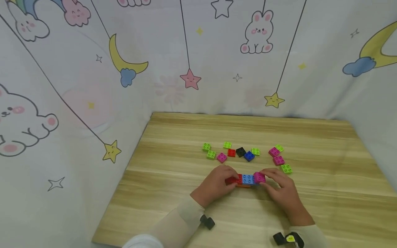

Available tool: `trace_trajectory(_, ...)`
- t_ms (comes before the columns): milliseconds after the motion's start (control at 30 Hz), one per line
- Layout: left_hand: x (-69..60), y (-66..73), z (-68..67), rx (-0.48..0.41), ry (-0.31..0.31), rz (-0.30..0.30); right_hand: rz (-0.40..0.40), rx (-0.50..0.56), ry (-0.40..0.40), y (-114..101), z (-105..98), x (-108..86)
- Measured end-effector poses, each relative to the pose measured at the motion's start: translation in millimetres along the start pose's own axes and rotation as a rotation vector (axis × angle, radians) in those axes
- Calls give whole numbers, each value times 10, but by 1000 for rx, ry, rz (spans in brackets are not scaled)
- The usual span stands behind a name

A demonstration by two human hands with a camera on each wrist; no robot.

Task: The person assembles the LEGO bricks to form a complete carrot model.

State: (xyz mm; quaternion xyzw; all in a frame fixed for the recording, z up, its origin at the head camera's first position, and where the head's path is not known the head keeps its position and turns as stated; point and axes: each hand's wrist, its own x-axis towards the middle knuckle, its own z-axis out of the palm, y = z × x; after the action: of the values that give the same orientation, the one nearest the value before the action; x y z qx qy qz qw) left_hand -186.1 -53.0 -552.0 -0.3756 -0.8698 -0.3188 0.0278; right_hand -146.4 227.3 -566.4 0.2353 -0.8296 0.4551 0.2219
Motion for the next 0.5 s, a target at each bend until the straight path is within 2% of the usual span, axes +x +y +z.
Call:
trace_trajectory(100, 7, 3, -11, -5, 9, -2, -40, -21, -26, -5, 15, -5)
trace_trajectory(267, 11, 10, -9, -13, 14, 11, -75, -48, -20, -6, 36, 0)
trace_trajectory(433, 15, 1, 12, 13, 11, 20, 22, -50, 0, -37, 83, -17)
trace_trajectory(500, 16, 0, 19, 16, 5, 17, 120, -29, 19, -76, 115, -15)
